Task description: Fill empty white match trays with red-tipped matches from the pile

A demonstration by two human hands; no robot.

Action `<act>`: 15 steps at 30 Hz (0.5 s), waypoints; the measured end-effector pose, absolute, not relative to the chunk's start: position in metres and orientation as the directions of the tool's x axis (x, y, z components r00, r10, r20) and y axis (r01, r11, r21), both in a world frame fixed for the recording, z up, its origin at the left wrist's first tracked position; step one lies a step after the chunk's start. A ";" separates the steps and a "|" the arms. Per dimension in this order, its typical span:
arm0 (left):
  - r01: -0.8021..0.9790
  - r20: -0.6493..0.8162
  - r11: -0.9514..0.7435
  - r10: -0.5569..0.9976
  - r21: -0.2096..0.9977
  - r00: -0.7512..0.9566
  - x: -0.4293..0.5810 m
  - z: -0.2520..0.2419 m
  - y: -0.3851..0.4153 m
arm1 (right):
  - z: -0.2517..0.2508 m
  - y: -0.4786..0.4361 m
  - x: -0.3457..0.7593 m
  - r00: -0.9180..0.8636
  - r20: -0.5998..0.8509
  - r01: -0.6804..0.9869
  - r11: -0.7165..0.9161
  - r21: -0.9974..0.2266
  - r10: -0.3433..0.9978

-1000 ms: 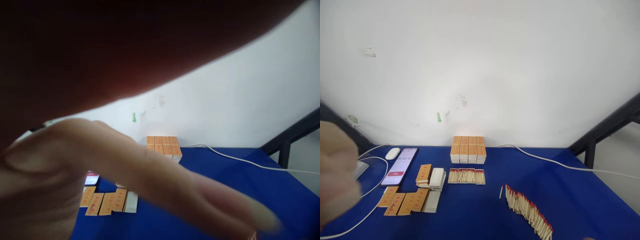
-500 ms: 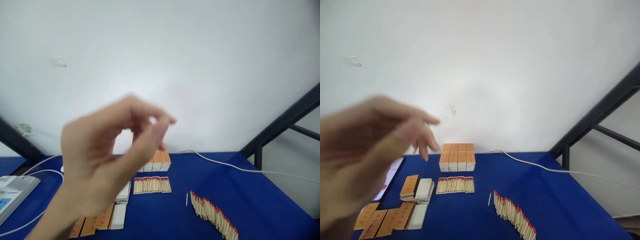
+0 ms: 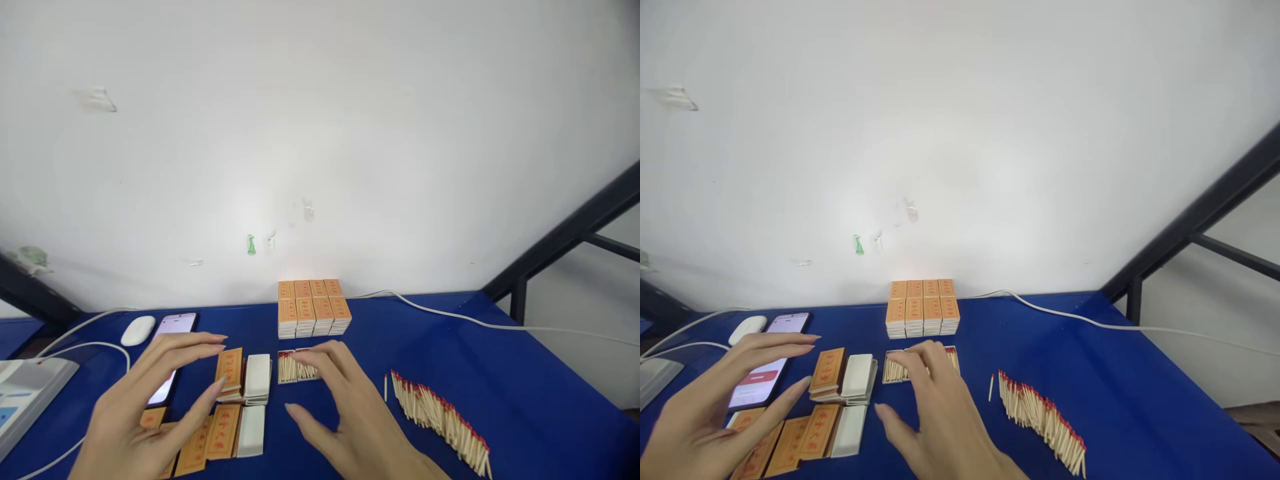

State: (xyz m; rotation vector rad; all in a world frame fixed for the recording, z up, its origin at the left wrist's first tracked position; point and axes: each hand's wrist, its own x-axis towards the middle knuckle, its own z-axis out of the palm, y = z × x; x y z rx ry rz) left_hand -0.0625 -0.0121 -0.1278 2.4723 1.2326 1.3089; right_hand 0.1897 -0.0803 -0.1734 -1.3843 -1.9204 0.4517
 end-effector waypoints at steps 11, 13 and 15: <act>0.595 0.579 -0.656 0.733 0.464 0.357 -0.119 -0.187 -0.016 | -0.223 -0.075 0.154 -0.397 0.604 0.715 0.646 -0.269 0.691; 0.566 0.620 -0.703 0.686 0.431 0.381 -0.117 -0.188 -0.020 | -0.240 -0.080 0.145 -0.413 0.605 0.744 0.636 -0.207 0.681; 0.518 0.673 -0.752 0.631 0.407 0.386 -0.116 -0.190 -0.024 | -0.252 -0.083 0.138 -0.428 0.602 0.763 0.627 -0.159 0.674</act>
